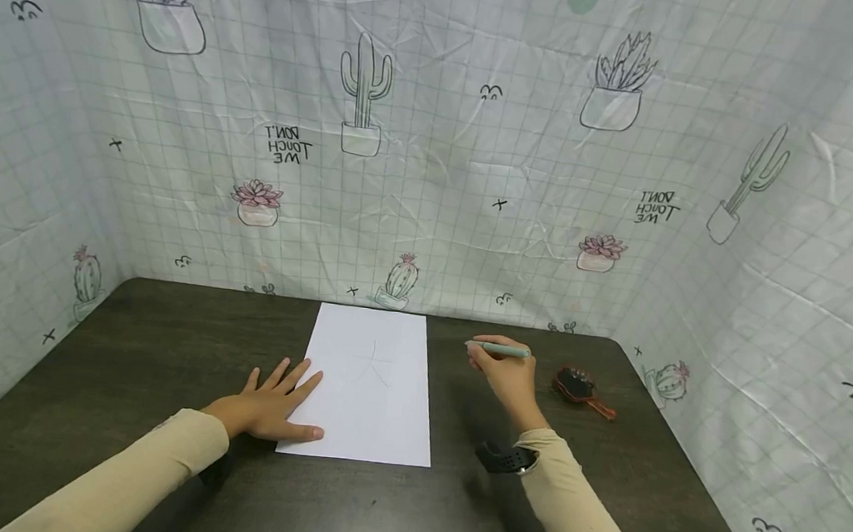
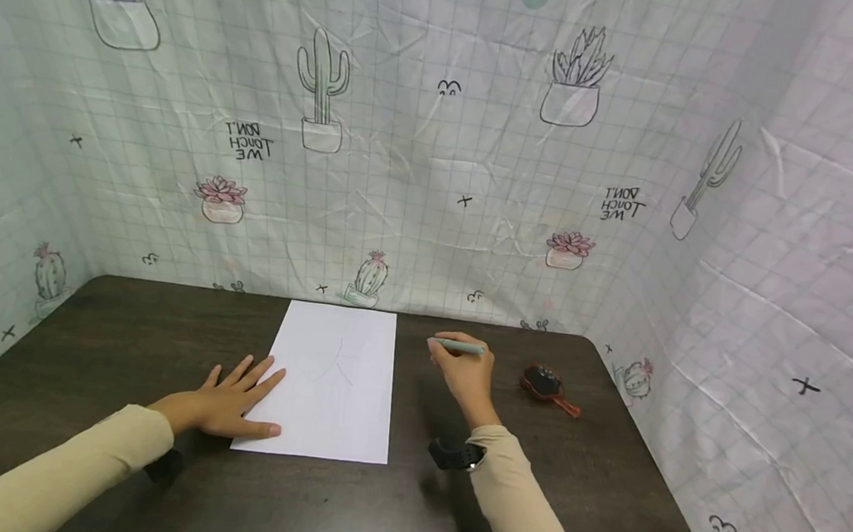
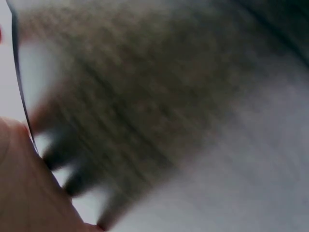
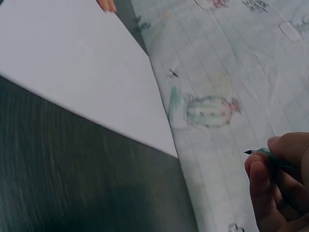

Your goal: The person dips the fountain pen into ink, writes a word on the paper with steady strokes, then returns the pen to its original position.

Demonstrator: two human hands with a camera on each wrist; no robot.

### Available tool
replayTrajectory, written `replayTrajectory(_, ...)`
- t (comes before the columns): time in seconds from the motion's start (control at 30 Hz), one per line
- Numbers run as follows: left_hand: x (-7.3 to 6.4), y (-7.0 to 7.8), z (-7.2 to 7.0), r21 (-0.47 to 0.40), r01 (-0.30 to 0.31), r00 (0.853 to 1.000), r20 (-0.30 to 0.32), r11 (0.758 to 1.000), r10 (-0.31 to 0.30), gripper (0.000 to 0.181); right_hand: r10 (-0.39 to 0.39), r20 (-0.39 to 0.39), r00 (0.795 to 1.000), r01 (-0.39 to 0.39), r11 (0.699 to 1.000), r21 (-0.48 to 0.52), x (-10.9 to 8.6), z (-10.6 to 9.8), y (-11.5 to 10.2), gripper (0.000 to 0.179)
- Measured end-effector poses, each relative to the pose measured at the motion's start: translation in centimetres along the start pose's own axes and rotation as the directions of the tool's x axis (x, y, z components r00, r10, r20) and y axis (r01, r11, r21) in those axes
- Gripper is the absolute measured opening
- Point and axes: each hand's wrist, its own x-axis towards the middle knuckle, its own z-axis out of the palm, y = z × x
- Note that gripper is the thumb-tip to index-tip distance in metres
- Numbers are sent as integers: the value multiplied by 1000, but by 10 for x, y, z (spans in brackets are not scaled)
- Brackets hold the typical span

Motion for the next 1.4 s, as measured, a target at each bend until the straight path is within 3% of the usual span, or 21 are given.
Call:
replayTrajectory(0.3, 6, -6, 6, 21, 15, 1000, -14, 1000, -15, 105, 10, -92, 996, -21, 993, -117, 1, -65, 25, 28)
replayTrajectory(0.5, 9, -7, 8, 31, 15, 1000, -18, 999, -15, 106, 44, -167, 985, -57, 996, -71, -6, -104, 46, 24)
replayTrajectory(0.63, 8, -6, 7, 47, 22, 1000, -11, 999, -22, 107, 17, -202, 979, -34, 996, -80, -13, -125, 60, 24)
replayTrajectory(0.7, 6, -4, 4, 35, 15, 1000, -8, 999, -15, 106, -22, -210, 977, -7, 991, -134, -18, -134, 67, 26)
replayTrajectory(0.8, 0, 2, -1, 9, 2, 1000, 9, 1000, -2, 104, -119, -219, 968, 54, 958, -283, -26, -147, 76, 31)
replayTrajectory(0.87, -4, 6, -5, -6, -10, 1000, 10, 1000, 10, 102, -170, -218, 961, 74, 917, -392, -31, -153, 80, 35)
replayTrajectory(0.93, -6, 7, -7, -3, -2, 1000, 23, 1000, 2, 101, -177, -224, 958, 62, 895, -442, -34, -158, 82, 41)
replayTrajectory(1.1, -6, 8, -7, 23, 18, 1000, 19, 1000, -18, 100, -10, -247, 969, -58, 963, -262, -35, -164, 89, 58)
replayTrajectory(1.17, -7, 10, -8, 21, 14, 1000, 14, 1000, -15, 100, 56, -229, 972, -85, 989, -118, -35, -165, 91, 66)
replayTrajectory(1.23, -9, 12, -10, 16, 13, 1000, 24, 1000, -13, 100, 99, -186, 977, -87, 993, 74, -35, -164, 92, 71)
replayTrajectory(1.3, -6, 9, -9, 18, 19, 999, 33, 1000, -20, 101, 137, -130, 982, -95, 953, 289, -35, -163, 93, 76)
replayTrajectory(1.4, -4, 7, -7, 16, 21, 999, 36, 1000, -22, 102, 159, -48, 986, -112, 848, 518, -34, -161, 92, 82)
